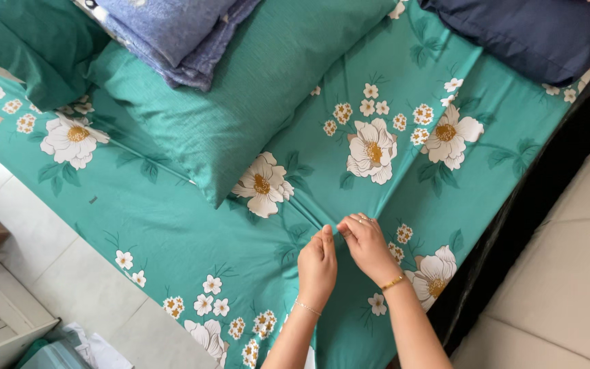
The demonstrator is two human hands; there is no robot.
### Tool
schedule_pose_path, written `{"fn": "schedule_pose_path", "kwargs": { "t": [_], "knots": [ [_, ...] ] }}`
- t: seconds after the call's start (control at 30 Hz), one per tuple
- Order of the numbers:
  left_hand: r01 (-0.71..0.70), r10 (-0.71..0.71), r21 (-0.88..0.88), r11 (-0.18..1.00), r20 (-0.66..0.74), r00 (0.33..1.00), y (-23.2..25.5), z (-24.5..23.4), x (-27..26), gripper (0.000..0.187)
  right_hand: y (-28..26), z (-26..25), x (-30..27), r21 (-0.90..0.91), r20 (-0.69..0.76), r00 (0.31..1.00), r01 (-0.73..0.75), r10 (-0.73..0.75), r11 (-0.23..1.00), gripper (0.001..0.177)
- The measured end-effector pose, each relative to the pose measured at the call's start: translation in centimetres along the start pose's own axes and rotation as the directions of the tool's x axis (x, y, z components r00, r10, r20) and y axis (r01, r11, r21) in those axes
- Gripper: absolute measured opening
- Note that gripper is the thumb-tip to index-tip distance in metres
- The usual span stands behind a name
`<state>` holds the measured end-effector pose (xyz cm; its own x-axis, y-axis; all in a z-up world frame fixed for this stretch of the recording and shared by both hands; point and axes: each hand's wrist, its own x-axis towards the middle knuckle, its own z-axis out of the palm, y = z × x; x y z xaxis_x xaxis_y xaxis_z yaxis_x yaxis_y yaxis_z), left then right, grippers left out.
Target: The person tidies a bed by arranging pillows, folding blankets, and tucking in the bedsheet edges.
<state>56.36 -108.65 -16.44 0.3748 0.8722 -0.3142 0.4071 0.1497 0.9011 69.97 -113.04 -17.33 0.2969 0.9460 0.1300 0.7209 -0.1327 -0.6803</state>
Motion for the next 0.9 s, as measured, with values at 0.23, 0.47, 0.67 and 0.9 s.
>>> {"fn": "schedule_pose_path", "kwargs": {
  "t": [0.23, 0.47, 0.67, 0.9],
  "knots": [
    [-0.009, -0.007, 0.242, 0.97, 0.065, 0.998, -1.2, -0.1, 1.9, 0.055, 1.3, 1.2, -0.4, -0.173, 0.068, 0.984, -0.149, 0.162, 0.974, 0.017],
    [0.174, -0.211, 0.211, 0.962, 0.164, 0.964, -1.1, -1.2, 3.6, 0.058, 3.6, -0.9, -5.0, -0.301, -0.594, 0.718, -0.616, 0.361, 0.728, 0.042],
    [0.257, -0.303, 0.239, 0.937, 0.182, 0.936, -1.0, -0.4, 4.6, 0.06, 4.5, 0.0, -4.8, -0.305, -0.54, 0.715, -0.657, 0.444, 0.689, 0.052],
    [0.195, -0.22, 0.189, 0.962, 0.121, 0.968, -3.0, 0.2, 5.6, 0.064, 5.2, -0.1, -5.1, -0.294, -0.489, 0.754, -0.616, 0.439, 0.731, 0.053]
  ]
}}
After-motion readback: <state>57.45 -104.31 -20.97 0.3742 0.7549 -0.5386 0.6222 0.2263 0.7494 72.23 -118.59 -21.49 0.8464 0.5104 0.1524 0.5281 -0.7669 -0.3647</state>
